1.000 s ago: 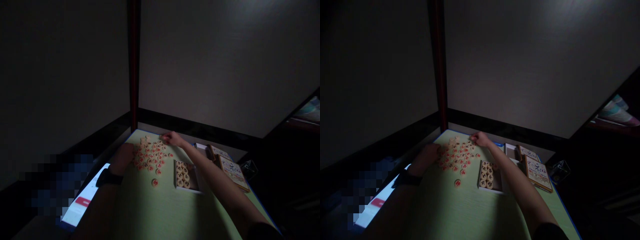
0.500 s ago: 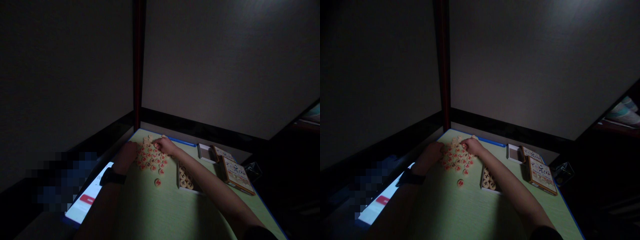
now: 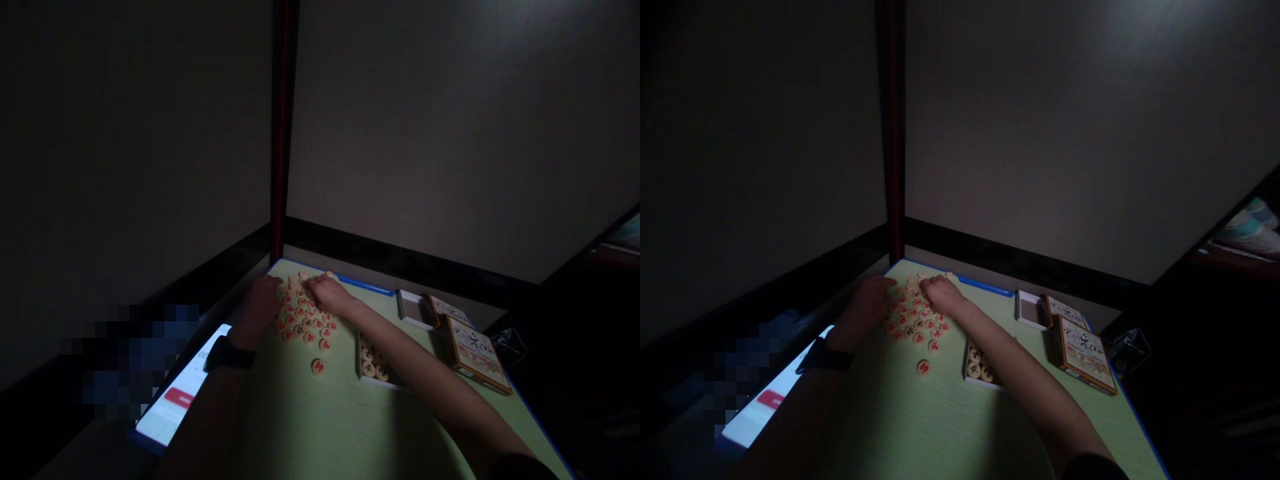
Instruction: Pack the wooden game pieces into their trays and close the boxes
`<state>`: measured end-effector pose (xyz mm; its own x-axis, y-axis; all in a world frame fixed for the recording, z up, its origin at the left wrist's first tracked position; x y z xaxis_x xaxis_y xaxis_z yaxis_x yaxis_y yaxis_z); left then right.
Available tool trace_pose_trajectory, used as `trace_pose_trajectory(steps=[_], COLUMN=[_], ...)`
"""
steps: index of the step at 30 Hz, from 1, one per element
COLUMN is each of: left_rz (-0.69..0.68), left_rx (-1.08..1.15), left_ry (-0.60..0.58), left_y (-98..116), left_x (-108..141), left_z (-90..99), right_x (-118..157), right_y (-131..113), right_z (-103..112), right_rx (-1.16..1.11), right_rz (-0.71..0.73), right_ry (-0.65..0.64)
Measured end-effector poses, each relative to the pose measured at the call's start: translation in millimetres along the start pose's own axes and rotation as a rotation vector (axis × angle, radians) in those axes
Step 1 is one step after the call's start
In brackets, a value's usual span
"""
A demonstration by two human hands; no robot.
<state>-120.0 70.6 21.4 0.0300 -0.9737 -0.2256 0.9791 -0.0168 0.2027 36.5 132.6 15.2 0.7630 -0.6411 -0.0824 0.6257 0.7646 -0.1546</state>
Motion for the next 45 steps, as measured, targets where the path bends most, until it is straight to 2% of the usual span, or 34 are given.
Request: trace_pose_trajectory(steps=[3,5,6,8,9,11,14,18,20,22,25,27,30,34,38,45], left_rz=[0.040,0.094,0.096,0.138,0.151,0.139,0.060,-0.032,-0.031,-0.015,0.001,0.004,-0.025,-0.078,-0.085,-0.138], left_rx=[0.249,0.570,0.794,1.262,1.431,1.646,1.780,1.780,1.729,1.658,1.520,1.427,1.285,1.044,0.892,0.858], left_ry=[0.057,0.085,0.033,-0.154,-0.217,-0.303,-0.391,-0.469,-0.476,-0.473,-0.409,-0.316,-0.215,-0.152,-0.080,-0.093], left_y=[16.3,33.8,45.1,67.2,76.4,90.1,103.8,122.8,132.9,142.9,153.9,155.7,151.3,140.1,134.6,137.4], left_x=[-0.2,1.3,2.3,6.2,8.8,14.9,24.8,34.8,35.3,32.6,25.2,21.2,20.8,25.8,28.0,29.8], left_z=[0.0,-4.2,-9.7,-23.6,-28.6,-34.5,-36.7,-36.1,-36.5,-37.7,-41.0,-43.8,-47.7,-44.7,-37.2,-48.6], right_x=[9.9,22.2,30.2,48.5,58.1,77.3,108.1,157.9,182.1,201.0,216.4,219.2,215.8,208.1,206.8,210.0], right_y=[-2.7,-5.5,-7.3,-11.0,-12.2,-12.8,-7.6,12.9,25.0,33.0,35.7,34.2,31.9,32.6,33.8,32.5], right_z=[14.5,26.5,32.5,40.8,43.0,44.2,47.2,59.9,62.6,59.5,46.6,38.3,30.9,24.9,24.3,28.7], right_rx=[-0.029,-0.076,-0.116,-0.176,-0.190,-0.198,-0.250,-0.293,-0.260,-0.210,-0.117,-0.050,0.021,0.071,0.109,0.078], right_rz=[-0.013,-0.001,0.016,0.046,0.046,0.013,-0.047,-0.150,-0.235,-0.309,-0.405,-0.458,-0.484,-0.483,-0.489,-0.506], right_ry=[0.081,0.176,0.245,0.360,0.397,0.421,0.453,0.577,0.570,0.498,0.306,0.203,0.125,0.063,0.064,0.054])
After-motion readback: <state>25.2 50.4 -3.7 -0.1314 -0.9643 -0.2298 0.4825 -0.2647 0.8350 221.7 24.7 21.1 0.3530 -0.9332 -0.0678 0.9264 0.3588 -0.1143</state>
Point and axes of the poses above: each hand's wrist, its own x-axis away from the middle knuckle, its own z-axis out of the back of the hand, y = z × x, the point moved 4 cm from there along -x, towards the middle knuckle, and after that the axes turned 8 degrees about -x, right-handed, at the moved point
